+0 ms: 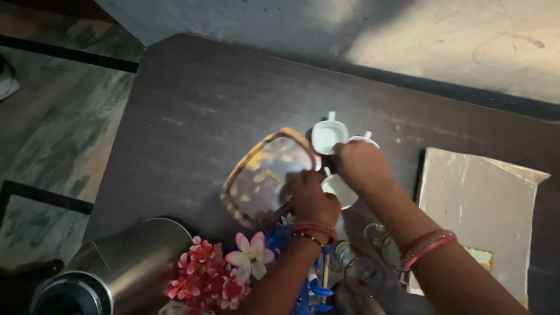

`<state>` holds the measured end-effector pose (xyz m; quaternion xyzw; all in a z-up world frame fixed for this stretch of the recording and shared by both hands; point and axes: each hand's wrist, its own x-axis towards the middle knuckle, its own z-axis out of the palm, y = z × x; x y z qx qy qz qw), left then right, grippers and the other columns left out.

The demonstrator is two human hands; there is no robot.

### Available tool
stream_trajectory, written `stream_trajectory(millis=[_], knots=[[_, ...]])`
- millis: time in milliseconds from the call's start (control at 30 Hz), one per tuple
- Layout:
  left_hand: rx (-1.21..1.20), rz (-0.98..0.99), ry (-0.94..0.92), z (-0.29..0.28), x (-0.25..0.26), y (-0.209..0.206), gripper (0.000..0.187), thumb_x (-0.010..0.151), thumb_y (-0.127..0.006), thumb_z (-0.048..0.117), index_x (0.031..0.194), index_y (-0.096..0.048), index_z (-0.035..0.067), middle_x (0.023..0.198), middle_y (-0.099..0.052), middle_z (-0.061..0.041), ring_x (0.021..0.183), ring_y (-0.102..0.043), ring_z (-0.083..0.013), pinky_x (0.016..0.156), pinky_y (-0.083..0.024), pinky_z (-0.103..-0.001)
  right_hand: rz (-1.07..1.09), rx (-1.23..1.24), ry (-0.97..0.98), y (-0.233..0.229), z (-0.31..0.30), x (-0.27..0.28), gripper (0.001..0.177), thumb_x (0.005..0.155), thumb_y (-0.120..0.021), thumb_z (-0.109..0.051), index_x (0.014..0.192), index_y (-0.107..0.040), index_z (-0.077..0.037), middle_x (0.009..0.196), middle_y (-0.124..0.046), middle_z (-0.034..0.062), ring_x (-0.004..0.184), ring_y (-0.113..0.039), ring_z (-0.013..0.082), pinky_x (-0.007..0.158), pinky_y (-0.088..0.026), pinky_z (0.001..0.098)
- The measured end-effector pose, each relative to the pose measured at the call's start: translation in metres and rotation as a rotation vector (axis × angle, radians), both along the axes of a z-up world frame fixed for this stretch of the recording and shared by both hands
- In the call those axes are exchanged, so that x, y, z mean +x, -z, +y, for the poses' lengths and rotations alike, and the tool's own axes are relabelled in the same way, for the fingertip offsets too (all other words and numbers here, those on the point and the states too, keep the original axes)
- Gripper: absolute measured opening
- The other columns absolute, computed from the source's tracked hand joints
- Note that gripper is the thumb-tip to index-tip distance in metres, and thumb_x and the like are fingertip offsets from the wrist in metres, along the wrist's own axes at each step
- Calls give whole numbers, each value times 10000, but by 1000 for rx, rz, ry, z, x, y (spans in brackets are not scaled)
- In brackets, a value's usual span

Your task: The person arranges various items on a dark table, including white cups, a tray, and a stainless steel bottle. They then pick up and reposition several small potted artificial flowers, adjusting their placement and orientation on the table surface.

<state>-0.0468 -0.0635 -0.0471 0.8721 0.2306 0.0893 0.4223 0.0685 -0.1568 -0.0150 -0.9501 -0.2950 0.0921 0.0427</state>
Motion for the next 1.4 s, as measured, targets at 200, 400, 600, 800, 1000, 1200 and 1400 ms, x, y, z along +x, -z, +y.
stream_trajectory(millis=[200,400,600,800,1000,1200,1400], knots=[[-43,38,-84,17,3,-26,324,713,-707,-2,1029,-646,37,1155,-590,-202,1089,-603,-408,915,-520,-471,-21,-54,-13,-8,-5,1,169,876,-605,-153,969,-732,-91,894,-727,162,808,-731,348,678,-586,462],[-178,114,12,10,8,-32,326,785,-698,32,1102,-626,54,1244,-550,-206,1058,-608,-402,899,-512,-473,82,-171,100,-25,-50,7,273,916,-622,-227,1158,-725,-155,933,-752,156,879,-730,355,751,-583,480],[-84,-63,187,-3,13,-18,286,763,-739,32,1033,-647,18,1105,-636,-199,1111,-584,-415,942,-485,-494,433,275,196,-38,-67,5,976,713,-718,-108,1580,-274,-181,1095,-697,215,930,-736,366,805,-586,454],[-193,58,255,-1,20,-13,347,804,-732,47,1138,-643,19,1128,-663,-212,1098,-635,-407,937,-511,-461,298,199,299,-62,-97,-6,832,775,-577,23,1550,-330,-154,1259,-706,147,1099,-685,397,918,-535,470],[-241,183,221,-6,37,-32,566,818,-701,41,1351,-512,-1,1253,-595,-265,1145,-609,-428,935,-514,-464,-26,187,183,-60,-103,-25,517,786,-639,-15,1294,-640,-113,1192,-682,176,1137,-627,407,976,-517,462],[158,-104,429,16,55,-66,540,772,-678,61,1310,-639,95,1303,-567,-286,1205,-566,-467,1007,-478,-542,188,147,348,-49,-113,-30,528,719,-798,-159,1237,-699,-148,1260,-595,207,987,-676,330,879,-552,425],[122,416,667,1,85,-77,515,759,-797,216,1217,-630,49,1352,-436,-300,1280,-447,-486,1031,-458,-497,264,228,487,-16,-108,-32,374,828,-795,-269,1158,-763,-95,991,-752,191,867,-766,308,783,-595,410]])
